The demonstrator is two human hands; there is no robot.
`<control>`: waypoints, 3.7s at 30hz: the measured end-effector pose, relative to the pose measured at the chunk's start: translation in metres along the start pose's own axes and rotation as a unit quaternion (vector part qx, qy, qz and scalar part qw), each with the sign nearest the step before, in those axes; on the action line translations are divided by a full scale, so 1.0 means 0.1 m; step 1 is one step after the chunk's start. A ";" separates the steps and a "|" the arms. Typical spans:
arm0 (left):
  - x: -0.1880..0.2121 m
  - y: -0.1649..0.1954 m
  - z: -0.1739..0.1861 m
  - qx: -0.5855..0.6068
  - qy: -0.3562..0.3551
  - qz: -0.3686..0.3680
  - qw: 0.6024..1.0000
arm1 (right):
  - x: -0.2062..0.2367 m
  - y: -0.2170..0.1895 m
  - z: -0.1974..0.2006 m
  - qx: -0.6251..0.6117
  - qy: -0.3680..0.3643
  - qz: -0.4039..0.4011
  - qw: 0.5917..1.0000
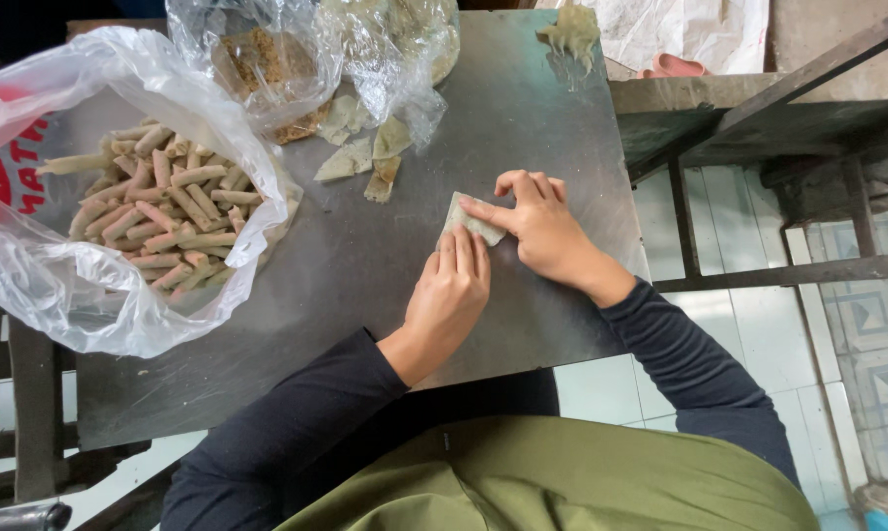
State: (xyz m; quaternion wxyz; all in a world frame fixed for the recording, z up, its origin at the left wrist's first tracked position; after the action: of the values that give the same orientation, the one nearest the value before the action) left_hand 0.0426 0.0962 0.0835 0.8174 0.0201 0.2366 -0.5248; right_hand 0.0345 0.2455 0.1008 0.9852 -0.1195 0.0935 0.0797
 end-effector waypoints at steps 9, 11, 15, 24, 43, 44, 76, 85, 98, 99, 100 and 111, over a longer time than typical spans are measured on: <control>-0.01 0.02 -0.02 -0.016 0.008 0.002 1.000 | 0.04 -0.31 -0.10 0.516 0.150 0.170 0.826; 0.00 0.02 -0.02 -0.025 0.007 0.001 1.000 | 0.01 -0.31 -0.07 0.531 0.182 0.178 0.808; -0.01 0.02 -0.02 -0.027 0.002 0.000 1.000 | 0.03 -0.21 0.07 0.401 0.139 0.156 0.892; -0.02 0.02 -0.03 -0.041 -0.001 0.008 0.999 | -0.04 -0.06 0.01 0.115 0.016 0.073 0.991; -0.01 0.00 0.03 -0.039 0.000 -0.003 0.999 | -0.28 0.87 0.31 0.167 0.115 -0.093 0.975; -0.02 0.00 0.03 -0.037 0.002 -0.002 0.999 | -0.35 1.12 0.38 0.166 0.128 -0.118 0.971; -0.04 0.02 0.03 -0.039 -0.002 0.014 0.999 | 0.04 -0.17 0.10 0.306 0.126 0.121 0.936; -0.03 0.02 0.00 -0.043 0.009 0.010 0.999 | -0.02 -0.23 0.02 0.216 0.102 0.110 0.965; -0.01 0.01 0.02 -0.044 0.008 0.010 0.999 | 0.02 -0.12 0.02 0.148 0.047 0.036 0.987; 0.00 0.01 0.02 -0.047 0.008 0.009 0.999 | 0.07 -0.12 0.05 0.137 0.033 0.023 0.990; 0.00 0.01 0.01 -0.037 0.007 0.011 0.999 | 0.10 -0.12 0.09 0.126 0.020 0.010 0.992; -0.03 -0.27 -0.22 0.201 0.052 0.092 0.974 | -1.13 -0.54 0.54 -0.190 0.199 0.087 0.958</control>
State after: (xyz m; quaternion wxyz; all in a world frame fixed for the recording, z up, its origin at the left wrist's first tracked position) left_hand 0.0106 0.0930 0.0713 0.8281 0.2328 0.1662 -0.4821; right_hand -0.0568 0.1921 0.1876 0.8951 -0.3090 0.2809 0.1559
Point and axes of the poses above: each hand's wrist, its own x-axis away from the middle knuckle, its own z-axis out of the back of the hand, y = z × x, the point moved 5 cm from there along -x, towards the middle knuckle, and after that the axes turned 6 degrees about -z, right-handed, at the moved point
